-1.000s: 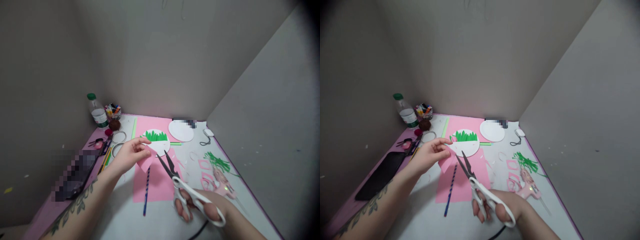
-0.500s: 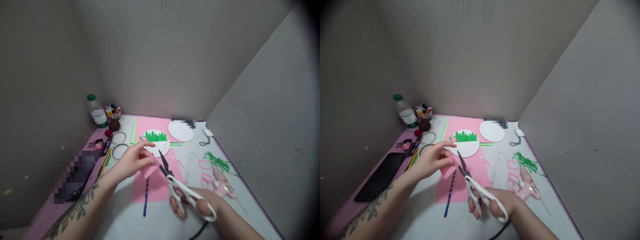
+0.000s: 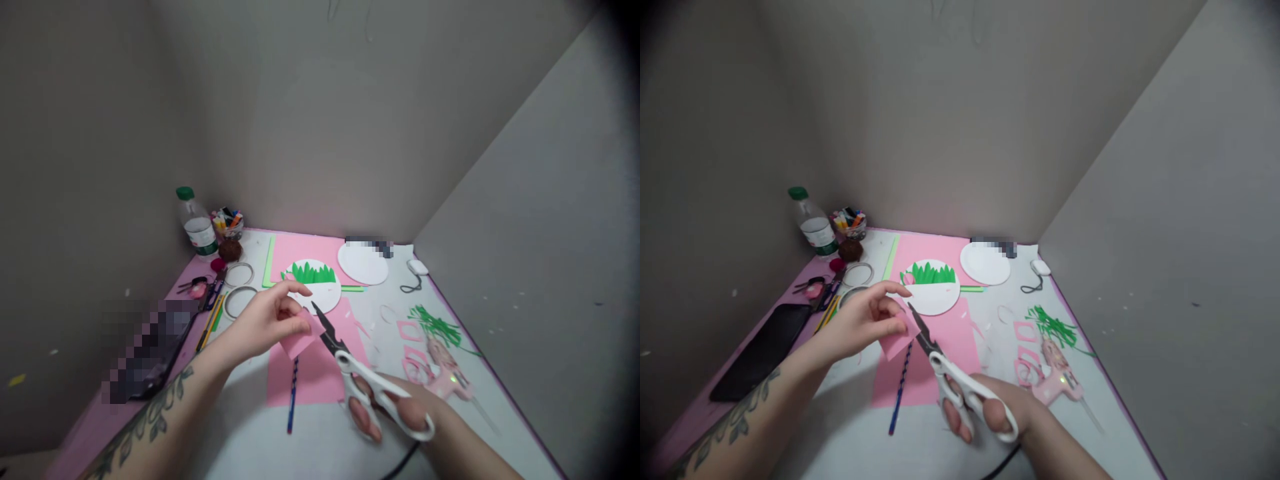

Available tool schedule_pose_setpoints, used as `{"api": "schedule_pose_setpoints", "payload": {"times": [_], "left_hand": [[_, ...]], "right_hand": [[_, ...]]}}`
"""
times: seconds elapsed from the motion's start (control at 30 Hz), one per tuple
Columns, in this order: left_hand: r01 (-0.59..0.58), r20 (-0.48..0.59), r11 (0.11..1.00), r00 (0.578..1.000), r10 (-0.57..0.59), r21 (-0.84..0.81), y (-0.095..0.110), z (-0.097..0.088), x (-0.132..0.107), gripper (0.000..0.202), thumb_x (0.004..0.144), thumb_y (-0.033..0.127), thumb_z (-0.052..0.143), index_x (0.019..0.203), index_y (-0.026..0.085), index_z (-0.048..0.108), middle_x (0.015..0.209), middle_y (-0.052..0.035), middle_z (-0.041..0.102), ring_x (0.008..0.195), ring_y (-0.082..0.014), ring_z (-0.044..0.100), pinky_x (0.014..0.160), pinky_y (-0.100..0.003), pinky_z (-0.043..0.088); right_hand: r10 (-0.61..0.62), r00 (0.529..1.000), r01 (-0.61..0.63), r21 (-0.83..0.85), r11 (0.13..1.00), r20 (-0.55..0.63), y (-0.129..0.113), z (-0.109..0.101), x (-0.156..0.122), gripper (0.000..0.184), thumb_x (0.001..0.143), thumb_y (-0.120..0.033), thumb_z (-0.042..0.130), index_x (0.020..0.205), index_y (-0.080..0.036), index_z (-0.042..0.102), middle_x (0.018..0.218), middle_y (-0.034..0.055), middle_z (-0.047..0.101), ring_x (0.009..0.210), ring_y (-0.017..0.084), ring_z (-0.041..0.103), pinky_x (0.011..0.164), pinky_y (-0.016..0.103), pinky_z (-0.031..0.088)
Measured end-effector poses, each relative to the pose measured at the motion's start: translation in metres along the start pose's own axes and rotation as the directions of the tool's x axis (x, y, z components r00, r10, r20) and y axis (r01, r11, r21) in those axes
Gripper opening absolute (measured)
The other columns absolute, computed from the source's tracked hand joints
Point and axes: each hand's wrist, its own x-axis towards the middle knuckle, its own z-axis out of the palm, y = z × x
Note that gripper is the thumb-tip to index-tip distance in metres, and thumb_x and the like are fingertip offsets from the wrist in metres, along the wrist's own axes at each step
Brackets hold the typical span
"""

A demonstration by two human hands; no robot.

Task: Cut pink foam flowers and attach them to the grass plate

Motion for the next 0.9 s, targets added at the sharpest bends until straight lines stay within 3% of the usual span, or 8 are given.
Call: {"api": "schedule_pose_setpoints", "payload": {"times": [0.2,0.3,0.37,0.5,0.57,0.63,0.77,0.9], "left_hand": [[-0.007,0.008,1.000,1.000,0.007,0.017,-0.001,-0.001,-0.001,0.034,0.076,0.020,0.066,0.107,0.020,0.052,0.070,-0.0004,0.067,0.062,-0.0132,0.062,0.056,-0.023,0.041],[0.006,0.027,0.999,1.000,-0.007,0.035,-0.004,-0.003,0.001,0.036,0.075,0.020,0.066,0.108,0.020,0.051,0.071,-0.0013,0.069,0.066,-0.0154,0.065,0.059,-0.024,0.043],[0.014,0.021,0.999,1.000,-0.014,0.030,-0.007,-0.004,0.003,0.037,0.074,0.019,0.067,0.108,0.019,0.051,0.070,-0.0009,0.069,0.066,-0.0151,0.065,0.059,-0.023,0.042],[0.027,-0.051,0.999,0.998,-0.029,-0.041,-0.012,-0.007,0.009,0.043,0.074,0.018,0.067,0.113,0.019,0.049,0.068,0.0014,0.067,0.059,-0.0115,0.060,0.053,-0.020,0.039],[0.043,-0.090,0.997,0.995,-0.049,-0.063,-0.012,-0.007,0.010,0.044,0.074,0.019,0.066,0.114,0.018,0.049,0.066,0.0032,0.064,0.056,-0.0102,0.057,0.051,-0.019,0.038],[0.052,-0.122,0.996,0.991,-0.060,-0.070,-0.013,-0.007,0.011,0.045,0.073,0.019,0.067,0.114,0.018,0.049,0.064,0.0039,0.063,0.055,-0.0099,0.056,0.051,-0.019,0.038],[0.041,-0.155,0.996,0.986,-0.054,-0.083,-0.015,-0.005,0.014,0.050,0.069,0.019,0.070,0.115,0.017,0.051,0.067,0.0018,0.065,0.064,-0.0130,0.062,0.057,-0.021,0.042],[0.031,-0.134,0.993,0.990,-0.046,-0.111,-0.021,0.002,0.017,0.056,0.068,0.017,0.071,0.120,0.017,0.051,0.071,0.0000,0.066,0.071,-0.0156,0.065,0.064,-0.025,0.046]], "right_hand": [[-0.029,0.995,0.042,0.145,0.988,-0.092,0.016,0.005,-0.002,0.080,0.051,-0.092,0.047,0.076,-0.016,0.055,0.058,0.0000,0.050,0.050,0.011,0.045,0.049,0.024,0.034],[-0.133,0.940,0.195,0.175,0.965,-0.313,0.018,0.003,-0.008,0.077,0.044,-0.095,0.045,0.066,-0.022,0.045,0.048,-0.0053,0.039,0.039,0.009,0.034,0.043,0.024,0.029],[-0.179,0.807,0.230,0.021,0.973,-0.562,0.010,-0.004,-0.013,0.079,0.043,-0.098,0.035,0.065,-0.023,0.040,0.049,-0.0051,0.037,0.040,0.009,0.031,0.044,0.026,0.029],[-0.051,0.541,-0.326,-0.265,0.908,-0.840,-0.012,-0.024,-0.017,0.050,0.068,-0.072,0.056,0.072,-0.022,0.050,0.064,0.0026,0.054,0.059,0.018,0.048,0.054,0.028,0.034],[0.013,0.364,-0.707,-0.267,0.655,-0.931,-0.012,-0.033,-0.016,0.033,0.076,-0.054,0.056,0.071,-0.021,0.053,0.066,0.0057,0.059,0.063,0.022,0.053,0.055,0.029,0.032],[0.050,0.238,-0.905,-0.203,0.373,-0.970,-0.005,-0.040,-0.017,0.030,0.081,-0.047,0.050,0.077,-0.019,0.058,0.071,0.0098,0.065,0.069,0.026,0.059,0.056,0.030,0.032],[0.084,0.217,-0.948,-0.190,0.256,-0.972,0.008,-0.042,-0.025,0.034,0.085,-0.042,0.045,0.095,-0.015,0.062,0.084,0.0154,0.069,0.077,0.029,0.064,0.060,0.032,0.037],[-0.153,0.305,-0.802,-0.340,0.491,-0.940,-0.011,-0.023,-0.016,0.032,0.086,-0.037,0.047,0.106,-0.016,0.059,0.103,0.0146,0.066,0.084,0.026,0.062,0.067,0.034,0.043]]}}
